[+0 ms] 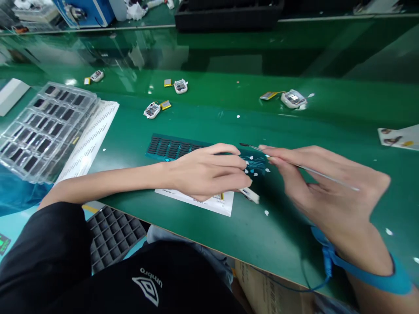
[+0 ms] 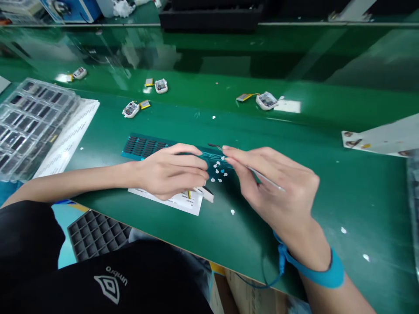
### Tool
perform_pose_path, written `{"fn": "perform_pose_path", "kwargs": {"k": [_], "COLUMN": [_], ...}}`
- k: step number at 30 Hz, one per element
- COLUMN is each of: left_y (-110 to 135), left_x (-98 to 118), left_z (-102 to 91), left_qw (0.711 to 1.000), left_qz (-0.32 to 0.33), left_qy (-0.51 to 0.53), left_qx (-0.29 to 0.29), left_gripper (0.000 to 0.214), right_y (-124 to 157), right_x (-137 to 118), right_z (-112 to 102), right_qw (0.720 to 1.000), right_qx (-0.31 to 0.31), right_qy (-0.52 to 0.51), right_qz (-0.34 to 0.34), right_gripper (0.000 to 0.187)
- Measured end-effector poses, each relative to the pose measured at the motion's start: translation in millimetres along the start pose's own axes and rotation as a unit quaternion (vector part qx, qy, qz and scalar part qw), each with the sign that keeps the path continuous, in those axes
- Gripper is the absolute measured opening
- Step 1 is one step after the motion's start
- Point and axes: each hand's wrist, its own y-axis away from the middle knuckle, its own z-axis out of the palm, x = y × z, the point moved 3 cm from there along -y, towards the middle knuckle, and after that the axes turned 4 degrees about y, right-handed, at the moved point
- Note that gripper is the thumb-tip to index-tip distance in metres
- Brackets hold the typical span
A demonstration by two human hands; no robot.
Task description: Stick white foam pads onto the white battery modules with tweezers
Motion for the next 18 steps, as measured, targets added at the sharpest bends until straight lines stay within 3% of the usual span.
{"fn": "perform_pose_path", "kwargs": {"k": [2, 3, 4, 6, 8, 9, 10, 14, 16, 18], "left_y": [-4.2, -4.2, -2.2, 4.5, 9.0, 9.0, 6.6, -12.5, -12.9, -5.4], "left_x": [-4.9, -10.8, -17.8, -30.1, -36.4, -36.8, -35.4, -24.8, -30.7, -43.7], "left_z": [-11.7, -14.7, -14.7, -7.7, 0.3, 1.7, 0.4, -24.3, -34.2, -34.5], "left_qw": [0.979, 0.944, 0.889, 0.742, 0.618, 0.584, 0.572, 0.573, 0.542, 0.485], "left_qz": [-0.142, -0.243, -0.347, -0.508, -0.586, -0.599, -0.592, -0.477, -0.498, -0.555], "left_qy": [0.115, 0.181, 0.249, 0.38, 0.471, 0.498, 0.523, 0.624, 0.622, 0.606], "left_qx": [0.088, 0.132, 0.167, 0.215, 0.232, 0.228, 0.223, 0.234, 0.268, 0.301], "left_gripper": [0.028, 0.028, 0.03, 0.031, 0.025, 0.022, 0.02, 0.019, 0.021, 0.027], "right_y": [2.5, 3.5, 4.3, 4.9, 4.8, 4.8, 4.9, 5.8, 5.5, 4.6], "right_x": [0.9, 1.9, 2.9, 4.1, 4.5, 4.5, 4.5, 4.4, 3.6, -0.1], "right_z": [0.0, -0.2, -0.5, -1.1, -1.2, -1.4, -1.9, -3.8, -3.8, -4.0], "right_qw": [0.999, 0.998, 0.996, 0.994, 0.994, 0.993, 0.993, 0.995, 0.996, 0.996], "right_qx": [0.018, 0.03, 0.041, 0.061, 0.063, 0.063, 0.065, 0.054, 0.046, 0.051], "right_qy": [-0.039, -0.05, -0.052, -0.051, -0.05, -0.054, -0.057, -0.036, -0.028, -0.031], "right_qz": [0.022, 0.04, 0.056, 0.073, 0.08, 0.079, 0.079, 0.069, 0.072, 0.064], "right_gripper": [0.046, 0.053, 0.06, 0.072, 0.077, 0.077, 0.078, 0.081, 0.081, 0.081]}}
